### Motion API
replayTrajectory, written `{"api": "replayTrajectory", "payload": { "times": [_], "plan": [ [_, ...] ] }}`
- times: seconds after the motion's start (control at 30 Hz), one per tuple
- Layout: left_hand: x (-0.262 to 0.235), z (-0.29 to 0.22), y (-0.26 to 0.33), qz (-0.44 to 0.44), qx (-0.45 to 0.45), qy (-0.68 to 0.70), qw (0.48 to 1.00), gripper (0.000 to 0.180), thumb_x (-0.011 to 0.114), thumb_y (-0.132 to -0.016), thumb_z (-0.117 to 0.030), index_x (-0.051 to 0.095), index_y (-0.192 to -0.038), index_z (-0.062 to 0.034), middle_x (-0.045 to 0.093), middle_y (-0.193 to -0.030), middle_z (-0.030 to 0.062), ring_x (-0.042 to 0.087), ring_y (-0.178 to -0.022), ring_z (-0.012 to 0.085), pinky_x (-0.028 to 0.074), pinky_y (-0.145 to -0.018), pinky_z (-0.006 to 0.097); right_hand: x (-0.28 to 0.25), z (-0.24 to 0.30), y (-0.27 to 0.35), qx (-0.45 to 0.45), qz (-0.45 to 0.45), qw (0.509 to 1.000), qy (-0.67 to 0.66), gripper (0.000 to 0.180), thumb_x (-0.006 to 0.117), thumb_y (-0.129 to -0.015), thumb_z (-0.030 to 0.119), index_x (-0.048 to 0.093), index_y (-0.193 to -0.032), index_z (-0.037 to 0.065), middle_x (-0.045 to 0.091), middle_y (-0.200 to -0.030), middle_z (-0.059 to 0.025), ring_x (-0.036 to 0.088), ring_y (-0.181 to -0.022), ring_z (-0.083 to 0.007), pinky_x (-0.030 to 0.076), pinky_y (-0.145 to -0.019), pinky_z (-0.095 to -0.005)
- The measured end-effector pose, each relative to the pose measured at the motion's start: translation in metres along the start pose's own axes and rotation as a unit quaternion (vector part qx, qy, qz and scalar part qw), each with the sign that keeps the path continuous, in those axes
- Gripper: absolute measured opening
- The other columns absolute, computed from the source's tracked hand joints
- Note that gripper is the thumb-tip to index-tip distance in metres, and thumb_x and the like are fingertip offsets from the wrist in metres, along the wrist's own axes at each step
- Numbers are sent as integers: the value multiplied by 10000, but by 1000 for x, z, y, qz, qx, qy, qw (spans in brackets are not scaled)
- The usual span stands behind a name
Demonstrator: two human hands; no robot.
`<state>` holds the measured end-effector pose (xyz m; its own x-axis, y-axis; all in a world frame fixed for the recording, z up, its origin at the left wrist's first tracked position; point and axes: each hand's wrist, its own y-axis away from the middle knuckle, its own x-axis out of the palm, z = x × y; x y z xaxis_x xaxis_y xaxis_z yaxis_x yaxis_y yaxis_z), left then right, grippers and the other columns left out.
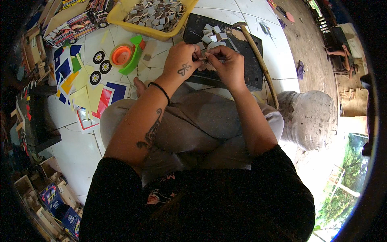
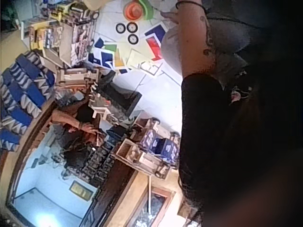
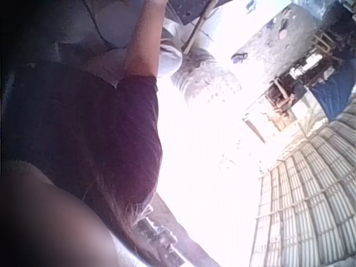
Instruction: The person sits on the floor and repeatedly picks small rectangular blocks from a clear container, places them on a black board, and breaks them with a hammer. The broken pieces remain on the board as the person continues the cycle.
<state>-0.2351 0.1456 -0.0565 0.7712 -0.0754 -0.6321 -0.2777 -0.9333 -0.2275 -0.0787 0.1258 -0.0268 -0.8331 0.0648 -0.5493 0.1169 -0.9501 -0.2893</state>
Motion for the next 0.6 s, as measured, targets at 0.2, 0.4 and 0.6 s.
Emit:
{"api": "replayTrajectory", "payload": {
  "times": [0.2,0.4,0.6],
  "plan": [
    [1,1,-1,4,-2,19,1000,165,758,-676,-101,670,-791,-21,666,-762,134,662,-739,258,521,-680,339,1,-4,0,-50,-7,998,36,54,677,-791,20,659,-834,-8,679,-732,-112,651,-598,-122,507,-545,-252],
    [0,1,-2,10,-1,3,1000,170,758,-676,-100,672,-800,-23,672,-773,139,668,-742,258,524,-684,340,1,-3,-1,3,8,1000,-5,73,684,-778,49,659,-825,-1,673,-748,-133,669,-629,-187,514,-577,-288],
    [-1,1,-2,13,-3,37,999,164,735,-703,-116,655,-800,-11,665,-804,151,658,-765,287,513,-690,351,0,-5,-4,-46,11,997,58,102,691,-767,87,657,-821,8,664,-765,-150,662,-649,-263,514,-605,-329]
  ]
}}
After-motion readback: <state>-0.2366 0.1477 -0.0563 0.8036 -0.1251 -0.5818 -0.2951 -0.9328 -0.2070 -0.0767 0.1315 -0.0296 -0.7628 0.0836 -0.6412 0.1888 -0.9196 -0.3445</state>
